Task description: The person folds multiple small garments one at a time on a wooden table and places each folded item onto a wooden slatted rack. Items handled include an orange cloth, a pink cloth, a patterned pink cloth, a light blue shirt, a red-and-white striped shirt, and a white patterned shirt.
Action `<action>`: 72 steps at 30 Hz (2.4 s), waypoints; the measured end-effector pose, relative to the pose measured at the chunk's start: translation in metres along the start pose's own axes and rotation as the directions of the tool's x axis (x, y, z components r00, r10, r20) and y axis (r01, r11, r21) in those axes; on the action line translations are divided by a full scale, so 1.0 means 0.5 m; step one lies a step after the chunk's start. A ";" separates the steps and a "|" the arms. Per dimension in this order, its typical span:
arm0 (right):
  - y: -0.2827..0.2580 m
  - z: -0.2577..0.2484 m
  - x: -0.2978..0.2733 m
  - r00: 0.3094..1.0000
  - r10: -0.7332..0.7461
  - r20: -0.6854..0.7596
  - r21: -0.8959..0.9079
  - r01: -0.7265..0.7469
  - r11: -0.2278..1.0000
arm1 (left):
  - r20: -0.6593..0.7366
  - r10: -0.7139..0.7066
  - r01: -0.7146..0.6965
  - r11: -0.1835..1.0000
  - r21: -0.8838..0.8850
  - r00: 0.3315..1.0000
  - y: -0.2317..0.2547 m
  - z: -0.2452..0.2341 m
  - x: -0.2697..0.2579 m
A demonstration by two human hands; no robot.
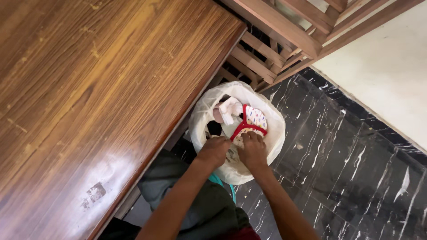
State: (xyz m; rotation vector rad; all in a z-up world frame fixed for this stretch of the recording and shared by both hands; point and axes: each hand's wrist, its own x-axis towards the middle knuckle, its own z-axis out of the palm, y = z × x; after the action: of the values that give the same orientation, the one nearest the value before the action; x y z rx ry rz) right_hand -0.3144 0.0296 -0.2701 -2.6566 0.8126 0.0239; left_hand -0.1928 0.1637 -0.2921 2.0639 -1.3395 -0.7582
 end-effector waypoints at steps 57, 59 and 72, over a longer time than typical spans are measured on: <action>-0.502 -0.401 0.192 0.834 -0.490 -0.254 0.460 0.550 0.697 | -0.675 -0.238 -0.377 0.679 -0.630 0.698 0.037 -0.524 -0.336; -0.583 -0.395 0.233 0.743 -0.598 -0.301 0.460 0.663 0.591 | -0.688 -0.362 -0.398 0.610 -0.685 0.629 -0.002 -0.521 -0.368; -0.722 -0.188 0.134 0.620 -0.735 -0.276 0.100 0.779 0.620 | -0.891 -0.452 0.460 0.801 -0.384 0.043 -0.092 -0.457 -0.602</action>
State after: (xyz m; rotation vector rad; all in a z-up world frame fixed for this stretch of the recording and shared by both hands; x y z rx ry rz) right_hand -0.0703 0.2389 -0.0695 -2.5925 -0.3326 -0.5417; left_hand -0.1040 0.4923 -0.1215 2.2296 0.1341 0.4589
